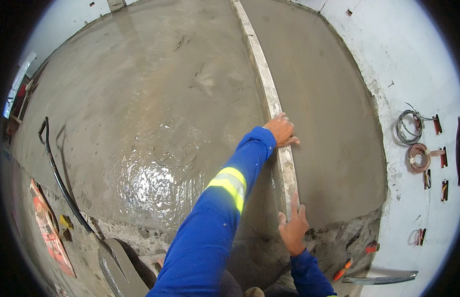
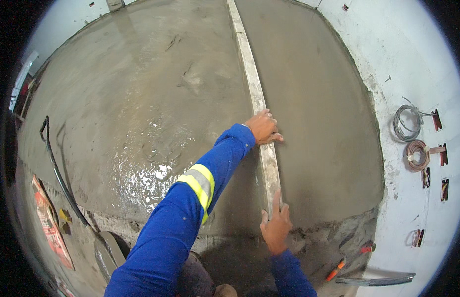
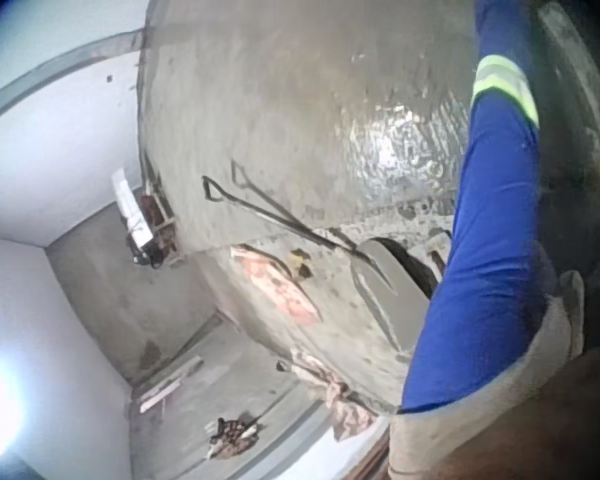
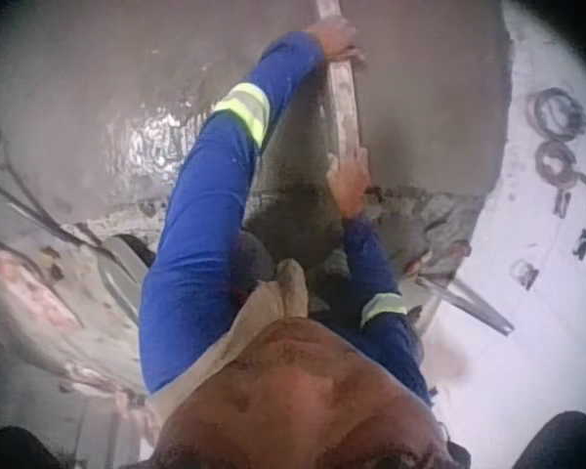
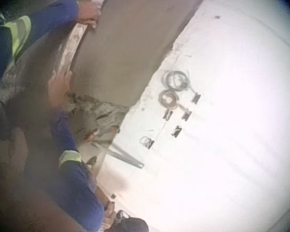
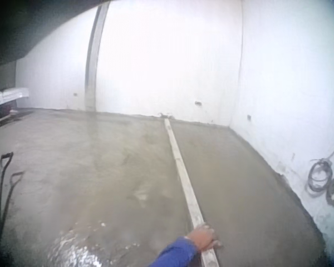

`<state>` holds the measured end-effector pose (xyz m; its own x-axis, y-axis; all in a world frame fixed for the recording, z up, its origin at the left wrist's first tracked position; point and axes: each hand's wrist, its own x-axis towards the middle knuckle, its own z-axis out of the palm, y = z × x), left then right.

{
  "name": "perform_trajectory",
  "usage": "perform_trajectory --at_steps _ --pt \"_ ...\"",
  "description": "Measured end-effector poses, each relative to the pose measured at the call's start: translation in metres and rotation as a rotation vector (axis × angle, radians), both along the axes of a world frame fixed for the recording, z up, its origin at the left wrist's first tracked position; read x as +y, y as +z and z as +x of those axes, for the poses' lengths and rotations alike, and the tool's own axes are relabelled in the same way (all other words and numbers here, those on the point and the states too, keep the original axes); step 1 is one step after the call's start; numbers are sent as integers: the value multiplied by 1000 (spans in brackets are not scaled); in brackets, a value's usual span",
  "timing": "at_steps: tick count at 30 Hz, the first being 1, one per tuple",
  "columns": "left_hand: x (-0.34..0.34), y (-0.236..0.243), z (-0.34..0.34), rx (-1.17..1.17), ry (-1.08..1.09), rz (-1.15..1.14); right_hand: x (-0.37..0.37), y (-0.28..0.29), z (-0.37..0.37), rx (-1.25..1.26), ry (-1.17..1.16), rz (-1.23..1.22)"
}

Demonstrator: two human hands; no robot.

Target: The person smooths wet concrete on a floor using a trowel and a long straight edge. They repeatedly level the surface and refine the finish across the area.

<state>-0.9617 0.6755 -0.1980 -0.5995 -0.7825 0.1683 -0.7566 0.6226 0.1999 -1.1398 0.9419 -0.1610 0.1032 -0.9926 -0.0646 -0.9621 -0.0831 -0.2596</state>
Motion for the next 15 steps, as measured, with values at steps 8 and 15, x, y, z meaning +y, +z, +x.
perform_trajectory --at_steps 8,15 --pt "8 -16 2 285 21 -65 6 -5 -17 -86 71 18" --pt "-2 -7 13 203 91 -20 -8 3 0 -113 52 101"
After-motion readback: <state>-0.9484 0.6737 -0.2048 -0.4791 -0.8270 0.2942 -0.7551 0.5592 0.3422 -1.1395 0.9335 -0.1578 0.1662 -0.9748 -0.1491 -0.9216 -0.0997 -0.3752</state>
